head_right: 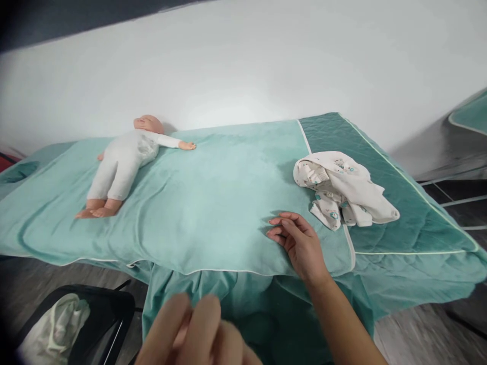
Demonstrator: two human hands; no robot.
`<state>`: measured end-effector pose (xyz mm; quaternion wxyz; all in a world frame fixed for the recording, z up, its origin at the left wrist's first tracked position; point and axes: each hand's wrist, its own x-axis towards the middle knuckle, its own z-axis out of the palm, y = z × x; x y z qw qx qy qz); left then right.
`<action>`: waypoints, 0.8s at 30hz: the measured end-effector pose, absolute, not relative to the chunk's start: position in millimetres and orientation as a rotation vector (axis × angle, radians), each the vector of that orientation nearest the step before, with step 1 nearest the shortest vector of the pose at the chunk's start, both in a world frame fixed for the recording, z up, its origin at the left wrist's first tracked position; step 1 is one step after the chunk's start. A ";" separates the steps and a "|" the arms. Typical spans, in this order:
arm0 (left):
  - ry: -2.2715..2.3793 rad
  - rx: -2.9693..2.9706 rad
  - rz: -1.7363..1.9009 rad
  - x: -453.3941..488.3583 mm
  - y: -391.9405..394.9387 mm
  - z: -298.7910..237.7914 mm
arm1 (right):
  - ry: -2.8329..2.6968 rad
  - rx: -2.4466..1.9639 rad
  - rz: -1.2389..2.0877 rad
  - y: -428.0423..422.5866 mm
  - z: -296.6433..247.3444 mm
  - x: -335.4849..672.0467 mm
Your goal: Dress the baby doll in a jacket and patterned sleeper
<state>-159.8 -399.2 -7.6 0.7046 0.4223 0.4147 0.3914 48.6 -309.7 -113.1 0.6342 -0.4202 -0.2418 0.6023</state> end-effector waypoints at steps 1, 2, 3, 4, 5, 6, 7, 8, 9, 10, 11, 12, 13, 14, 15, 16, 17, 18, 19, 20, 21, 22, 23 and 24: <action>0.856 0.874 0.933 -159.9 -395.0 -5.8 | -0.554 -0.956 1.381 -309.9 -113.2 48.7; 0.761 0.774 1.012 -160.4 -391.7 -4.5 | -0.556 -0.953 1.386 -310.2 -113.2 48.8; 0.645 0.649 1.095 -161.3 -389.4 -3.8 | -0.558 -0.953 1.388 -310.4 -113.1 48.8; 0.522 0.513 1.175 -162.4 -388.1 -3.7 | -0.561 -0.956 1.388 -310.6 -112.9 48.9; 0.408 0.388 1.240 -163.4 -387.9 -4.2 | -0.562 -0.960 1.383 -310.9 -112.8 48.9; 0.327 0.294 1.284 -164.3 -388.6 -5.2 | -0.563 -0.966 1.376 -311.1 -112.8 48.9; 0.288 0.242 1.315 -164.8 -390.1 -6.6 | -0.564 -0.971 1.367 -311.4 -113.0 49.0; 0.273 0.209 1.339 -165.1 -392.1 -8.3 | -0.565 -0.975 1.360 -311.6 -113.3 49.0; 0.269 0.187 1.358 -165.2 -394.2 -10.1 | -0.567 -0.978 1.356 -311.8 -113.6 49.1; 0.268 0.173 1.371 -165.2 -396.3 -11.8 | -0.569 -0.980 1.354 -312.0 -114.0 49.1; 0.266 0.165 1.383 -165.4 -398.2 -13.4 | -0.570 -0.984 1.354 -312.2 -114.2 49.1; 0.264 0.164 1.389 -165.9 -399.8 -14.7 | -0.571 -0.987 1.353 -312.4 -114.4 49.1; 0.264 0.173 1.388 -166.9 -401.1 -15.5 | -0.571 -0.991 1.352 -312.6 -114.5 49.0; 0.268 0.185 1.382 -168.3 -402.1 -15.9 | -0.572 -0.994 1.347 -312.9 -114.4 48.8; 0.274 0.198 1.379 -170.1 -402.8 -15.9 | -0.574 -0.997 1.341 -313.2 -114.3 48.5; 0.286 0.210 1.378 -172.3 -403.5 -15.6 | -0.576 -0.998 1.335 -313.5 -114.1 48.1; 0.306 0.221 1.374 -174.8 -404.1 -15.3 | -0.581 -0.997 1.330 -314.0 -114.0 47.7; 0.335 0.232 1.367 -177.4 -404.7 -15.2 | -0.585 -0.997 1.326 -314.4 -113.8 47.1; 0.375 0.243 1.359 -180.2 -405.5 -15.7 | -0.589 -0.998 1.322 -314.9 -113.8 46.5; 0.425 0.257 1.348 -182.9 -406.5 -17.2 | -0.592 -1.000 1.317 -315.4 -113.8 45.9; 0.482 0.276 1.335 -185.6 -408.0 -20.0 | -0.594 -1.003 1.311 -315.9 -113.9 45.2; 0.544 0.302 1.321 -188.5 -410.1 -24.5 | -0.594 -1.007 1.302 -316.3 -114.0 44.6; 0.602 0.338 1.311 -191.4 -412.9 -30.8 | -0.595 -1.011 1.291 -316.9 -114.0 44.0; 0.655 0.386 1.306 -194.7 -416.7 -38.7 | -0.596 -1.016 1.282 -317.7 -114.0 43.4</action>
